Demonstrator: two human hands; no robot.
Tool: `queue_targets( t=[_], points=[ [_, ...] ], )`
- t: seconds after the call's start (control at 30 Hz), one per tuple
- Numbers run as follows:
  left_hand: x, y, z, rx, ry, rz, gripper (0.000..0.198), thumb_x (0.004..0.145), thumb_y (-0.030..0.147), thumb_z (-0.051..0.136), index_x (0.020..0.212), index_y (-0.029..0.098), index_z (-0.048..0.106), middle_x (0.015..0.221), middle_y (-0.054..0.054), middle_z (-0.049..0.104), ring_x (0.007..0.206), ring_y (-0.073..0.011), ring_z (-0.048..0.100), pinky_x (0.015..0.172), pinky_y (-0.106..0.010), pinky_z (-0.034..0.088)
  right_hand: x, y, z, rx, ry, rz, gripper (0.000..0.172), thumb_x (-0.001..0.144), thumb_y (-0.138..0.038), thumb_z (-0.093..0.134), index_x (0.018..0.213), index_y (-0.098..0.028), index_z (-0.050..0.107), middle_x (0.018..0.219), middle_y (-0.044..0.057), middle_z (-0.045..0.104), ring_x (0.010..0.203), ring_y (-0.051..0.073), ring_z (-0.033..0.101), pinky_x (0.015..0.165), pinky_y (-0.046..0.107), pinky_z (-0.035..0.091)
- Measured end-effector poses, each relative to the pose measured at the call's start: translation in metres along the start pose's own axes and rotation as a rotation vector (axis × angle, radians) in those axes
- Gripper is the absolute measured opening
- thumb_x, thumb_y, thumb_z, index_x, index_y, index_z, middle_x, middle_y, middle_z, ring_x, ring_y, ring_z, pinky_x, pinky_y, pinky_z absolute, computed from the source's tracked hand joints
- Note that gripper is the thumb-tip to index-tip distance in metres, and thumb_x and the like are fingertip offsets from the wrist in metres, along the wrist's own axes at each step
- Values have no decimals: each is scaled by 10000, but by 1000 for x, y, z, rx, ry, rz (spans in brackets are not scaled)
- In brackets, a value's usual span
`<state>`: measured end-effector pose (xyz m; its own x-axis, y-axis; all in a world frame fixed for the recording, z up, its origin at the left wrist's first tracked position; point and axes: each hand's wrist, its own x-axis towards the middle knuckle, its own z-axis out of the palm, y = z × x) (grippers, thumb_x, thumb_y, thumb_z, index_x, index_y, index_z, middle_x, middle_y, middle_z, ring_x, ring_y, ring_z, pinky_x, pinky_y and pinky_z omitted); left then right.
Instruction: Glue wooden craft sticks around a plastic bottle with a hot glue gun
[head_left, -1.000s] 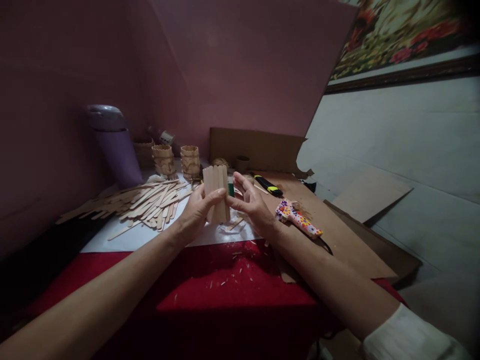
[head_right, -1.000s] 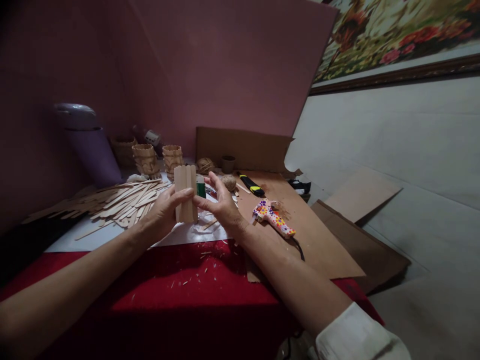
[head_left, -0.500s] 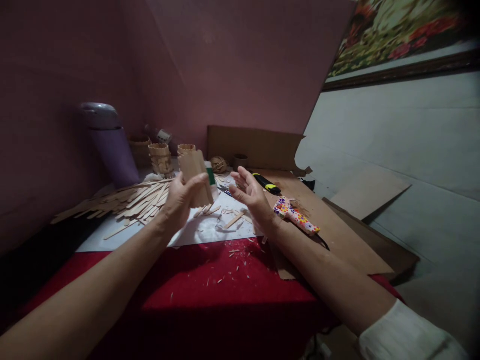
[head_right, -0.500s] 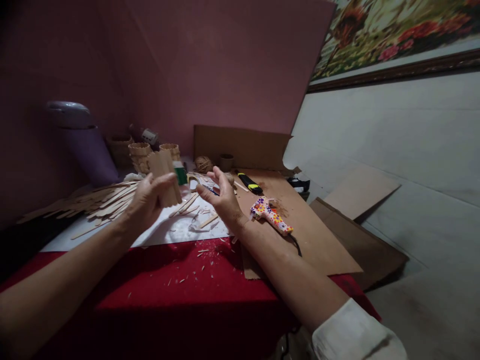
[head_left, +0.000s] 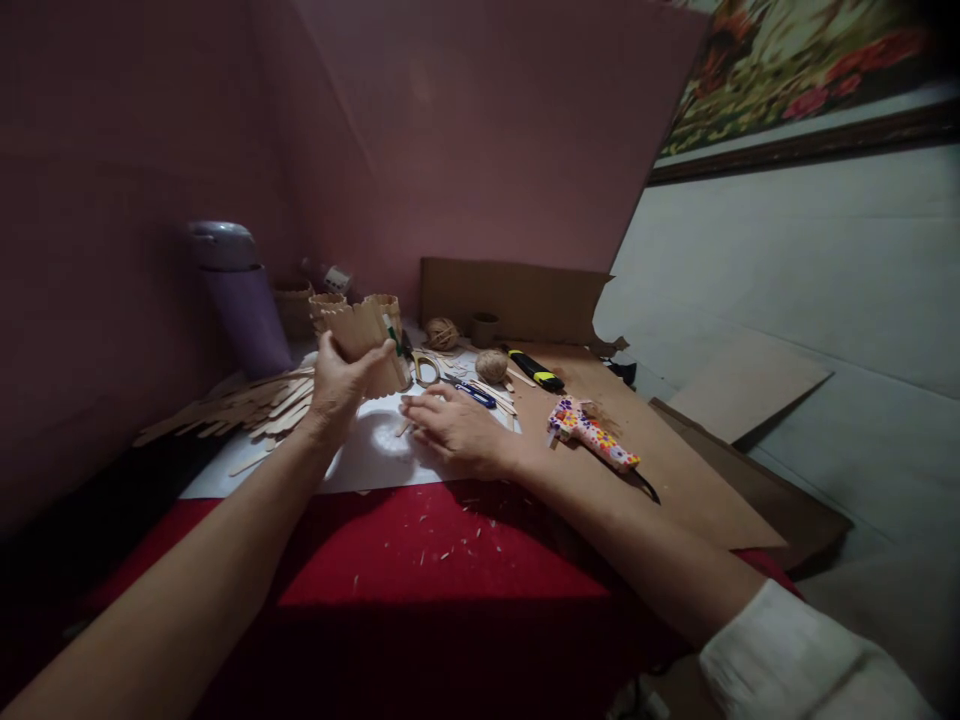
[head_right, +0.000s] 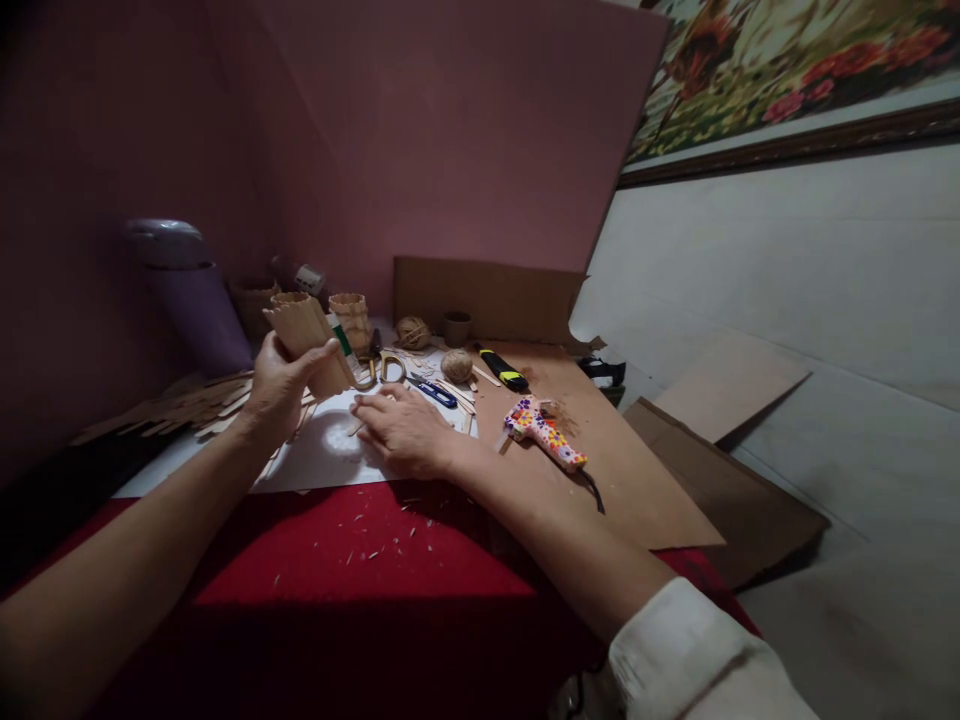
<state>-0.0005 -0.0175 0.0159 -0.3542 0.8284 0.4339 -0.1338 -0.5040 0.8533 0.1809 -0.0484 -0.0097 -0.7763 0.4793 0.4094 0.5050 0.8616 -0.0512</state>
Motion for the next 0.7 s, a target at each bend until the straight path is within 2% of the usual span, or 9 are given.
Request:
queue_targets(
  t=[0.1, 0.2, 0.33, 0.43, 0.6, 0.7],
  points=[
    [1, -3, -3, 75, -30, -28, 640, 459, 343, 885, 971, 185, 535, 940, -32, 639, 890, -206, 624, 759, -308, 508, 4, -2, 1, -91, -131, -17, 306, 1007, -308, 455, 1232, -179, 619, 1290, 99, 653, 1119, 232, 534, 1028, 424, 374],
    [-2, -3, -4, 92, -110, -107, 633, 443, 289, 868, 974, 175, 543, 898, -14, 639, 845, -207, 628, 735, -324, 503, -2, 4, -4, -160, -154, 68, 334, 1021, -359, 430, 1027, -163, 699, 1076, 97, 715, 1009, 221, 561, 942, 382, 386],
    [-9, 0, -2, 84, -262, -184, 600, 431, 209, 830, 964, 161, 559, 852, -10, 652, 782, -200, 619, 707, -332, 492, -15, 14, -12, -227, -85, 244, 419, 1030, -383, 411, 862, -152, 717, 934, 99, 723, 923, 213, 565, 844, 355, 373],
    [-13, -2, -1, 142, -338, -212, 600, 420, 163, 812, 968, 165, 565, 862, -17, 662, 793, -209, 612, 724, -345, 483, -21, 16, -12, -200, -19, 278, 412, 1026, -375, 427, 835, -156, 720, 904, 91, 726, 901, 211, 563, 819, 347, 364],
    [-15, -5, -5, 197, -392, -237, 646, 394, 161, 821, 989, 170, 568, 900, -27, 652, 858, -237, 609, 782, -371, 470, -22, 16, -11, -139, 67, 281, 415, 1027, -356, 427, 805, -151, 712, 861, 87, 715, 853, 199, 560, 805, 331, 370],
    [-15, -2, -6, 116, -396, -257, 754, 430, 217, 859, 1110, 172, 537, 1011, -65, 651, 976, -267, 614, 880, -405, 460, -23, 17, -11, -82, 149, 312, 429, 1028, -365, 414, 777, -161, 695, 833, 78, 701, 835, 195, 552, 794, 328, 377]
  ],
)
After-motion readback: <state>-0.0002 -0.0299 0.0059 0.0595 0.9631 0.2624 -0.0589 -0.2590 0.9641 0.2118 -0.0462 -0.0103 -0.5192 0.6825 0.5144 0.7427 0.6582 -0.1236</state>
